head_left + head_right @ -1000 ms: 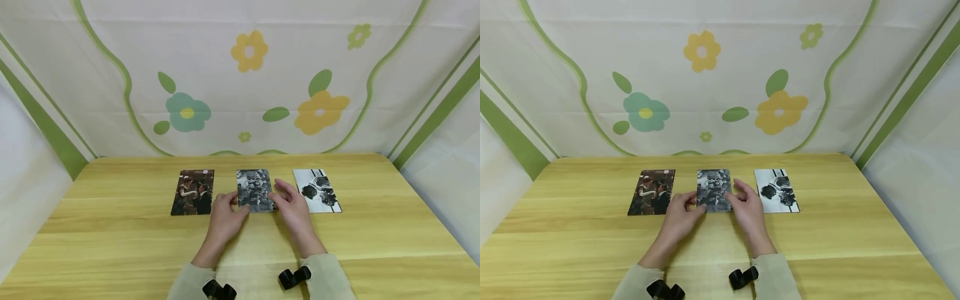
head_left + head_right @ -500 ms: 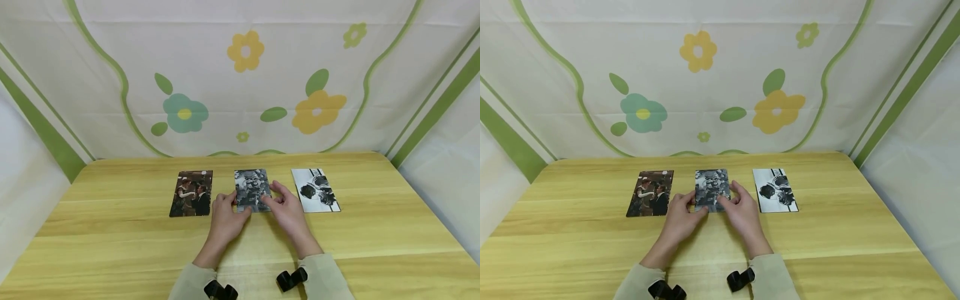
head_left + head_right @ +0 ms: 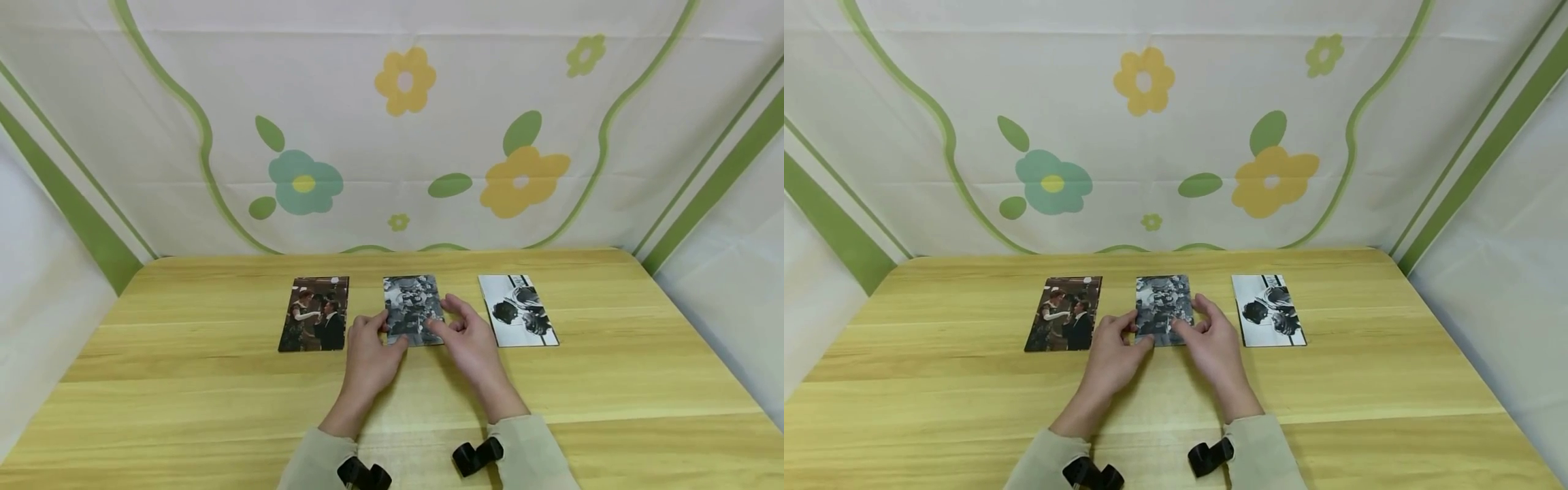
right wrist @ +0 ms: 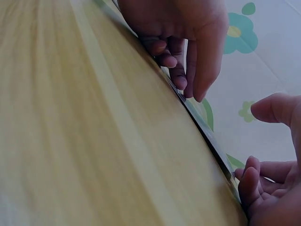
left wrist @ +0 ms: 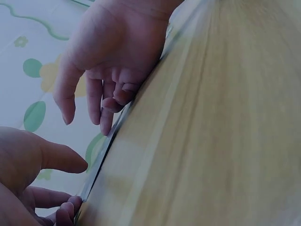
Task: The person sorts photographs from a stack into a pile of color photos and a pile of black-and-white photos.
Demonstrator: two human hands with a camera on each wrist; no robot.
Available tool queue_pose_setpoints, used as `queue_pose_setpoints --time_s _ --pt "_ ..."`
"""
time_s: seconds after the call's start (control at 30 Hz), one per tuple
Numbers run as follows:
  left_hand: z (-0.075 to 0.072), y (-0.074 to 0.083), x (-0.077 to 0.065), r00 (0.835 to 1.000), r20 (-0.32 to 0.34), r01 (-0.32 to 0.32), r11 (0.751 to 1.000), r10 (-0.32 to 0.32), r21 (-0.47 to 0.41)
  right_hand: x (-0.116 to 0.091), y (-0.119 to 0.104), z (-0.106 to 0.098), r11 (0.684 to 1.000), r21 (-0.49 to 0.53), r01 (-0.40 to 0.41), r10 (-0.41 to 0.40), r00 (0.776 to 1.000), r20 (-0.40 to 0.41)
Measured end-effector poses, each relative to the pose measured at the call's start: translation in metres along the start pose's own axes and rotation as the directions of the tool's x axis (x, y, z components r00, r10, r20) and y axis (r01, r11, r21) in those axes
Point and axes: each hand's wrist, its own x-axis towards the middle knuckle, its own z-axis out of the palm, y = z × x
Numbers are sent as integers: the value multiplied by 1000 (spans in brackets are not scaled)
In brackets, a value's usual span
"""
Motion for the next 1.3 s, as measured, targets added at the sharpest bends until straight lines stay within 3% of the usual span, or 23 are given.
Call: queue_pose_setpoints --time_s 0.7,0.87,1.1,1.3 --pt "-2 -2 2 1000 0 -2 1000 2 16 1 -1 3 997 -80 -7 7 1000 -11" --pt "-3 1 2 999 20 34 999 -34 -11 0 0 4 998 -64 -11 10 1000 -14" --pt "-4 9 4 991 26 136 982 -134 -133 1 -1 6 997 -71 -7 6 1000 -8" --pt "-3 13 3 987 32 163 974 -160 -160 -1 0 6 997 -81 -10 8 1000 -24"
